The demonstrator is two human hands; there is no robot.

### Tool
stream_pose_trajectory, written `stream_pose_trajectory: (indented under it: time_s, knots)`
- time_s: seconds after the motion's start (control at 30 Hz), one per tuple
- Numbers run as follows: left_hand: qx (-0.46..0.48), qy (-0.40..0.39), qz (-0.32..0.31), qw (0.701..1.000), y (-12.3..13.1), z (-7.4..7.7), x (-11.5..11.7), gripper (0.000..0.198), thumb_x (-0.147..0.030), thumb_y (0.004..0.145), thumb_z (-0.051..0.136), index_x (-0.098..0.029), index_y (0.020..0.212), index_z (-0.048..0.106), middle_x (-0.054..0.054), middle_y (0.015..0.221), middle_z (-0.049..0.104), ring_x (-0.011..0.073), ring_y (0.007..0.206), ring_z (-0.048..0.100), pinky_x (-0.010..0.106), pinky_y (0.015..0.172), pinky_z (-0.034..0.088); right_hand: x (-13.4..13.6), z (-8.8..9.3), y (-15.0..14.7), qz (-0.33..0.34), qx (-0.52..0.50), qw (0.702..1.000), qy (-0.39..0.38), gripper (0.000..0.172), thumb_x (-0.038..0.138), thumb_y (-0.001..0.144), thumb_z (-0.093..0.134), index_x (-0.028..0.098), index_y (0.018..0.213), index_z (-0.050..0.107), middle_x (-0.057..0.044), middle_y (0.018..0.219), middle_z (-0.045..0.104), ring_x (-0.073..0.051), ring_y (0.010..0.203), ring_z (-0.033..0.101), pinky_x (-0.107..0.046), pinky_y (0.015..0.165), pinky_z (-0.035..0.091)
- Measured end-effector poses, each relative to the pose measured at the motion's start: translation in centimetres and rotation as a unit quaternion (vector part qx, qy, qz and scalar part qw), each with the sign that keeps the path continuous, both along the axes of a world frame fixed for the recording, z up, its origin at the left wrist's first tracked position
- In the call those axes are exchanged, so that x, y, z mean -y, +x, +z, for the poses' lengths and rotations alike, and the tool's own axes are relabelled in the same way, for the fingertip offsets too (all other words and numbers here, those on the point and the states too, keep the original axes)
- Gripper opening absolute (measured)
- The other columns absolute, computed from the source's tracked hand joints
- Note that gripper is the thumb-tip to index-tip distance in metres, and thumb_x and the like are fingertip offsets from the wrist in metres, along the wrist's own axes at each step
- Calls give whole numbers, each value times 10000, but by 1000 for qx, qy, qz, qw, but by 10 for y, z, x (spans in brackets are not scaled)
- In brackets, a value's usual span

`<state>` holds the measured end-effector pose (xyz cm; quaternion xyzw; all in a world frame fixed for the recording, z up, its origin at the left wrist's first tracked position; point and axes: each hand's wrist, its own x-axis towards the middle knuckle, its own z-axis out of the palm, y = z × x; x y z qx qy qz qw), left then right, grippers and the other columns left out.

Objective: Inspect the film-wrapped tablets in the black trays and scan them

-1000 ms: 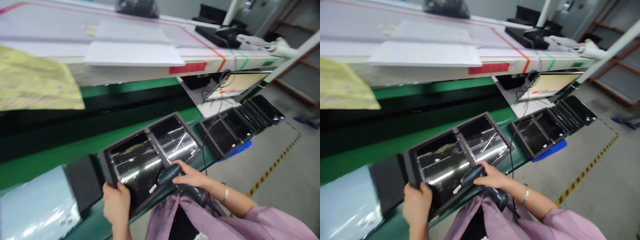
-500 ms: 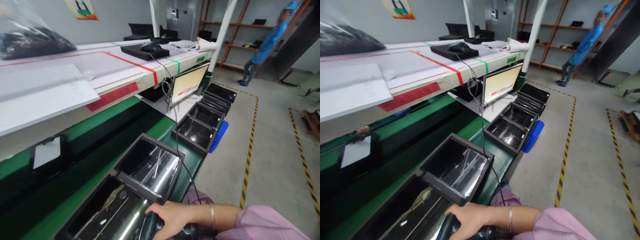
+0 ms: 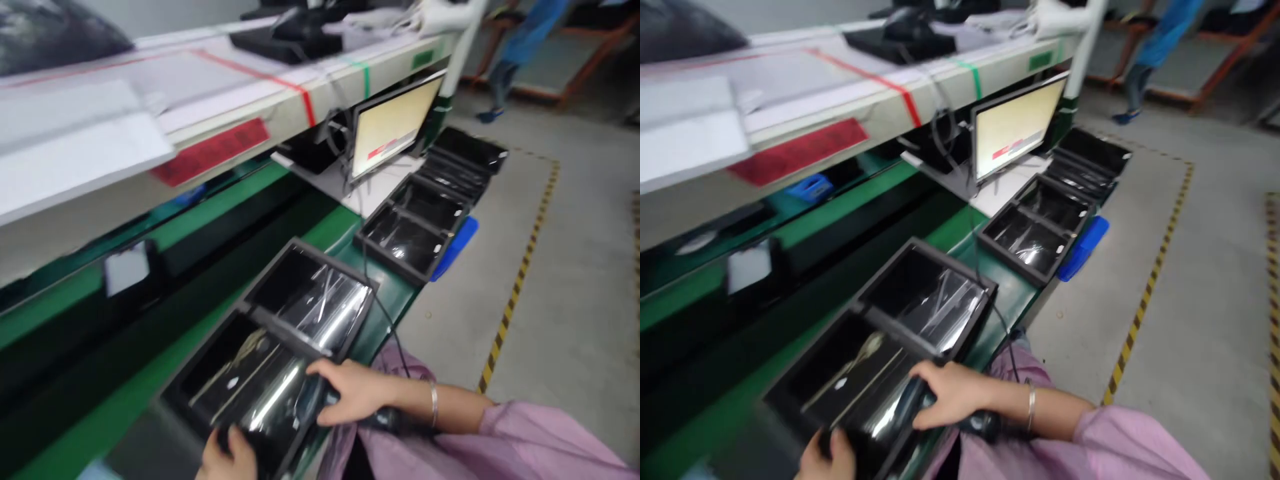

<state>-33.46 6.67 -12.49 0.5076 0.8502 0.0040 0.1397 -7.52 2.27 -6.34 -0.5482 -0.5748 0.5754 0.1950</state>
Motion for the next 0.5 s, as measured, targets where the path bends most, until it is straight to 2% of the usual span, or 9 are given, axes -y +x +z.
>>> stream_pose_trajectory:
  time_s: [0.03, 0.1, 0.27, 0.37, 0.5]
  knots:
    - [6, 10, 5, 1000, 11, 10, 3, 623, -488, 896, 293, -97, 1357, 445, 254, 1067, 606, 431, 1100, 567, 539, 832, 508, 2, 3, 1, -12, -5, 1000, 7, 760, 396, 661, 703, 221, 1346, 425, -60, 945, 644, -240, 860, 640, -320, 773, 491]
    - [31, 31, 11, 999, 23, 17, 5, 556, -387, 913, 335, -66, 1357, 432, 272, 1125, 575, 420, 1145, 538, 538, 896, 465, 3, 8, 1, -20, 0, 1000, 4, 703, 330, 694, 672, 193, 1339, 428, -51, 910, 642, -221, 844, 627, -319, 791, 475]
    - [40, 32, 58, 997, 9, -3, 9, 485, -425, 933, 369, -222, 1367, 440, 179, 1188, 553, 319, 1019, 616, 432, 871, 477, -3, 6, -6, 1, -19, 1000, -11, 647, 289, 730, 615, 197, 1336, 408, -54, 994, 652, -221, 912, 613, -350, 862, 439]
    - [53, 43, 66, 995, 3, -9, 15, 475, -426, 931, 381, -239, 1362, 451, 172, 1183, 549, 317, 1010, 614, 423, 860, 475, -2, 2, -11, 11, -21, 999, -27, 660, 312, 731, 614, 215, 1344, 390, -52, 1027, 654, -229, 945, 608, -377, 896, 425]
    - [70, 57, 67, 994, 2, -8, 15, 465, -414, 932, 375, -232, 1351, 460, 172, 1179, 546, 322, 1022, 605, 431, 862, 473, 0, -1, -16, 13, -12, 999, -41, 650, 333, 740, 611, 236, 1343, 388, -52, 1064, 644, -232, 958, 603, -393, 904, 422]
